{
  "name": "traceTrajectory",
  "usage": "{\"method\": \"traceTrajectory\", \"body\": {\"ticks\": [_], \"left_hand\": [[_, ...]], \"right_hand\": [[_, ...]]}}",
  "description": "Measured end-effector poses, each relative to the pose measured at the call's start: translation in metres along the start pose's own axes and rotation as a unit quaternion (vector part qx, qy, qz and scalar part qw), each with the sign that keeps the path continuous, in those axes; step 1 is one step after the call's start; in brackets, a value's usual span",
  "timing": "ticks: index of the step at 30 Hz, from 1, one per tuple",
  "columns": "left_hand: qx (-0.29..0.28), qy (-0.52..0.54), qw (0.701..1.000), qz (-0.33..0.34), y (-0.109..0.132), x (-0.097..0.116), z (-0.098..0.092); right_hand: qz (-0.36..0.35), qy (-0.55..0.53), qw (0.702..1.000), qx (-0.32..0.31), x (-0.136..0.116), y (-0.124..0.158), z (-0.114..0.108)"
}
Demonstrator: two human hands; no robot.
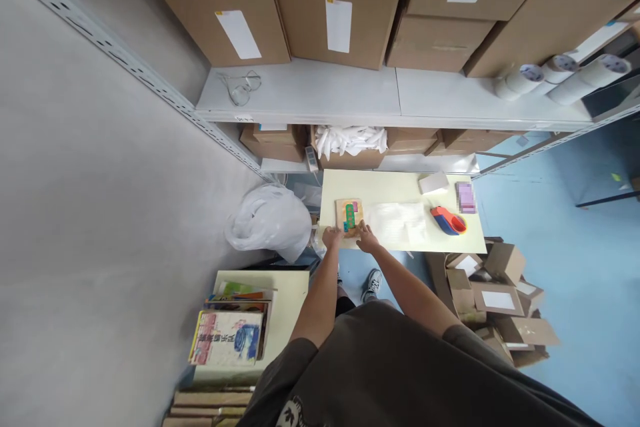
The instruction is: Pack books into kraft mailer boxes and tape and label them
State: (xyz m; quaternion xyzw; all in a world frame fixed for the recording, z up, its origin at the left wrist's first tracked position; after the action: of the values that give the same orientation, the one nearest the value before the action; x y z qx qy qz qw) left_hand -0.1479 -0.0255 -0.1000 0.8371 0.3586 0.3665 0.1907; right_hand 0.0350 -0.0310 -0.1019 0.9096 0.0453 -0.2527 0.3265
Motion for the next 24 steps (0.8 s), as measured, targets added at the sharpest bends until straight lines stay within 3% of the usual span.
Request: {"method": "traceTrajectory", "body": {"ticks": [3,7,10,12,16,21,24], "left_hand": [[-0.004,0.019,1.000,-0.011,-0.005,0.005,0.009],[-0.013,0.044,0.999,-0.007,-0.006,0.004,0.008],[0.016,0.069,0.997,0.018,0.005,0.004,0.005],[0.047,0.082,0.994,0.063,0.018,0.009,0.005],[0.064,0.066,0.981,0.173,0.050,0.028,0.014],[0.044,-0.002,0.949,0.312,0.086,0.059,0.039],[-0.011,-0.044,0.920,0.389,0.105,0.075,0.065]], "right_hand": [[0.005,0.005,1.000,-0.018,0.010,-0.003,0.004],[-0.017,0.012,1.000,-0.002,0.012,-0.007,0.003],[-0.018,-0.014,0.999,0.028,0.008,-0.009,0.001],[-0.006,-0.092,0.994,0.057,0.006,-0.009,-0.002],[0.028,-0.288,0.950,0.122,0.011,-0.002,-0.021],[0.060,-0.485,0.849,0.201,0.028,0.017,-0.048],[0.053,-0.508,0.834,0.211,0.045,0.030,-0.054]]}}
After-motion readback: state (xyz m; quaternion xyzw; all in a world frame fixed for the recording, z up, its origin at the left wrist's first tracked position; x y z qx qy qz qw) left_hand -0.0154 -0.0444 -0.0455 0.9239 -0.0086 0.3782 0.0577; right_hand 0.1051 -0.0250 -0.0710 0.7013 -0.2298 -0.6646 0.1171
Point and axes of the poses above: each hand's wrist, its own y-axis away from the middle knuckle, its own z-axis out of the palm, x = y × z, the point moved 2 cm from there along -y, towards the middle knuckle, and after that the axes turned 2 degrees about x, right-handed, at the moved point
